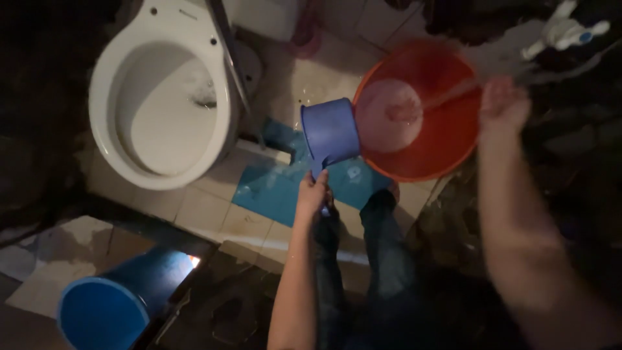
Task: Clean the bathroom floor and toilet area using a squeegee, buckets, and water.
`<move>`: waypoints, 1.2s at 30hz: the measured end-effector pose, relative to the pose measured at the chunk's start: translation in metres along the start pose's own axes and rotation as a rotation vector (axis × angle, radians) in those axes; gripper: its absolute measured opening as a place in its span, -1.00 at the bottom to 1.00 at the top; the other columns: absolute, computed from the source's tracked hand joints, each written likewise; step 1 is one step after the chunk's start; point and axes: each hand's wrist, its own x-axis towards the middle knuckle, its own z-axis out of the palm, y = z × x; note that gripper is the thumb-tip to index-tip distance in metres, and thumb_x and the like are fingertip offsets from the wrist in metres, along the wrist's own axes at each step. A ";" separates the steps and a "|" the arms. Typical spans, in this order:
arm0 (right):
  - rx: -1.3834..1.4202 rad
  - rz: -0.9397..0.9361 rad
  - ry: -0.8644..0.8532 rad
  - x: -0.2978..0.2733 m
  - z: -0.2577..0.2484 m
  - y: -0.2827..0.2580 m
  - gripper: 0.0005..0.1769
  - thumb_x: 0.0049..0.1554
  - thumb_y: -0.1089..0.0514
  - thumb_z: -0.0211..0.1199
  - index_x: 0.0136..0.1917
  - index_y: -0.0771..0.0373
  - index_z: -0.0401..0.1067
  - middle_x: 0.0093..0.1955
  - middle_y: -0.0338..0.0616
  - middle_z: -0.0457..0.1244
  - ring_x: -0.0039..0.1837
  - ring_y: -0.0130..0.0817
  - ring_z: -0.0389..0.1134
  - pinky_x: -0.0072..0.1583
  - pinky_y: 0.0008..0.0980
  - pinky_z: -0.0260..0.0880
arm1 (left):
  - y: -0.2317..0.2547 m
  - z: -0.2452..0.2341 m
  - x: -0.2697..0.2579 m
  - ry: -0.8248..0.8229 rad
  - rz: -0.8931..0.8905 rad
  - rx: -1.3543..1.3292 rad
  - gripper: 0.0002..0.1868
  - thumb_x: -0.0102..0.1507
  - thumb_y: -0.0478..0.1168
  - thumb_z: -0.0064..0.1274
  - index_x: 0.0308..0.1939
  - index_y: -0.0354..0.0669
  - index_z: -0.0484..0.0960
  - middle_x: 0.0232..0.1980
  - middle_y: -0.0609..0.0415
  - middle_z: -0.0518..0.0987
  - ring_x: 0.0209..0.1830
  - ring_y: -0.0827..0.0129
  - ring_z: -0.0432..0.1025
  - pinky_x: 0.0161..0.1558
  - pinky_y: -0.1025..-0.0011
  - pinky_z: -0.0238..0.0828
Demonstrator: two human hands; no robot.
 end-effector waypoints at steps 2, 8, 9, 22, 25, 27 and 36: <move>0.080 0.061 -0.196 0.102 -0.022 -0.023 -0.73 0.47 0.14 -0.12 0.23 0.40 0.26 -0.18 0.03 0.24 -0.12 -0.08 0.29 -0.03 -0.11 0.51 | 0.019 0.016 0.008 0.032 -0.014 -0.004 -0.66 0.34 -0.07 0.06 0.03 -0.23 0.42 -0.54 0.08 0.39 -0.71 0.38 0.27 -0.67 0.33 0.20; 0.121 0.327 -0.708 0.118 0.008 -0.006 -0.61 0.47 0.03 -0.11 0.46 0.22 0.25 -0.07 -0.07 0.24 -0.15 -0.23 0.25 -0.06 -0.28 0.41 | 0.037 0.039 0.035 0.128 0.034 0.084 -0.70 0.35 -0.05 0.05 -0.06 -0.23 0.48 -0.53 0.12 0.40 -0.73 0.40 0.28 -0.68 0.35 0.24; 0.201 0.201 -0.347 0.091 0.025 0.004 -0.62 0.47 0.07 -0.09 0.40 0.37 0.25 0.01 0.09 0.28 -0.04 -0.11 0.32 0.01 -0.16 0.48 | 0.040 0.043 0.037 0.148 0.061 0.117 -0.70 0.34 -0.04 0.05 -0.06 -0.21 0.49 -0.54 0.10 0.40 -0.73 0.38 0.30 -0.68 0.35 0.25; 0.084 0.259 -0.239 0.079 -0.032 0.042 -0.67 0.45 0.15 -0.10 -0.16 0.29 0.23 -0.32 -0.09 0.08 -0.30 -0.20 0.14 -0.20 -0.23 0.33 | 0.044 0.060 0.040 0.238 0.145 0.194 -0.66 0.35 -0.02 0.04 -0.11 -0.28 0.48 -0.57 0.02 0.46 -0.71 0.32 0.39 -0.66 0.33 0.33; 0.155 0.295 -0.397 0.169 -0.062 0.003 -0.59 0.44 0.03 -0.17 -0.13 0.23 0.34 -0.35 -0.11 0.09 -0.48 -0.31 -0.11 -0.46 -0.32 -0.07 | 0.035 0.061 0.041 0.207 0.119 0.078 -0.69 0.35 -0.03 0.03 -0.06 -0.22 0.46 -0.56 0.08 0.42 -0.72 0.35 0.32 -0.68 0.34 0.28; 0.397 0.522 -0.744 0.216 -0.082 0.003 -0.53 0.56 0.11 -0.14 -0.23 0.19 0.15 -0.38 -0.13 0.01 -0.50 -0.26 -0.14 -0.38 -0.26 0.03 | 0.031 0.059 0.048 0.148 0.091 -0.100 -0.70 0.37 -0.07 0.04 -0.05 -0.25 0.43 -0.55 0.04 0.40 -0.70 0.33 0.30 -0.65 0.31 0.25; -1.128 0.590 -0.951 -0.176 0.020 0.126 -0.44 0.08 -0.04 0.32 0.22 0.38 0.42 0.11 0.08 0.37 0.12 -0.03 0.44 0.16 -0.04 0.52 | 0.028 0.069 0.089 -0.268 -0.346 -0.657 -0.82 0.32 -0.22 -0.05 -0.11 -0.28 0.50 -0.41 -0.01 0.57 -0.48 0.22 0.48 -0.37 0.21 0.48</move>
